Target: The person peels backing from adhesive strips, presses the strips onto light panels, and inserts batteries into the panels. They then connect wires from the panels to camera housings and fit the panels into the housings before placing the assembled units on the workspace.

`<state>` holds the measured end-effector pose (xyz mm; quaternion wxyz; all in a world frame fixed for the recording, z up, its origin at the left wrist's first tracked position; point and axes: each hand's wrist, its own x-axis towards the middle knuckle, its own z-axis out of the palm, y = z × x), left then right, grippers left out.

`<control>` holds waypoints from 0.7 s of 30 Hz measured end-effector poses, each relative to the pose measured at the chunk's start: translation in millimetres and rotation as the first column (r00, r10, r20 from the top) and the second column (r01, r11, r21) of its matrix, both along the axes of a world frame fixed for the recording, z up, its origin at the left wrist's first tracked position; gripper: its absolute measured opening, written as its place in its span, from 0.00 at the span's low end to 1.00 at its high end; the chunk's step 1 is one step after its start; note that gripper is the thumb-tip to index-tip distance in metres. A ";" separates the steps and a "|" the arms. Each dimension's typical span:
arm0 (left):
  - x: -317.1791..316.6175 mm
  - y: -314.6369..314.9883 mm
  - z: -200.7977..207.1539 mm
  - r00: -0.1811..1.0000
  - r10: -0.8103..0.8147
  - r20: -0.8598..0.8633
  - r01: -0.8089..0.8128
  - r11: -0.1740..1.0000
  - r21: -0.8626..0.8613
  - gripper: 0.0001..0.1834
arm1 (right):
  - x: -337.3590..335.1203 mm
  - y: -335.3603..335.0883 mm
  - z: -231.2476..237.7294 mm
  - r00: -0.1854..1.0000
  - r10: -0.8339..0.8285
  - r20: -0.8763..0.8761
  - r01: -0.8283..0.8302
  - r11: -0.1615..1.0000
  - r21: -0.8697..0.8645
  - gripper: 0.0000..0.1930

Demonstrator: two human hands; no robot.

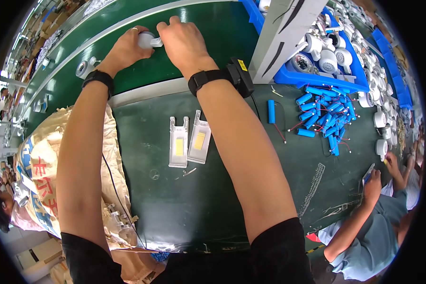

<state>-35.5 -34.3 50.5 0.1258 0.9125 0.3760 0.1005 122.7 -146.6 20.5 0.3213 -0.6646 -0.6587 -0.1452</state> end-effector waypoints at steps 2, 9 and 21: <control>-0.2 1.5 -3.6 1.000 0.009 0.014 -0.009 1.000 -0.004 0.38 | 0.5 1.4 -1.4 1.000 0.001 0.004 -0.001 1.000 0.001 0.11; -2.7 4.5 -13.7 0.997 0.001 0.076 -0.008 0.996 0.092 0.42 | -2.8 1.8 0.8 1.000 -0.018 0.004 0.018 0.995 -0.101 0.11; -39.5 -228.5 33.6 0.929 0.329 -0.166 -0.353 0.924 -0.145 0.27 | -33.2 -231.5 23.9 0.912 0.008 -0.409 -0.199 0.882 -0.428 0.28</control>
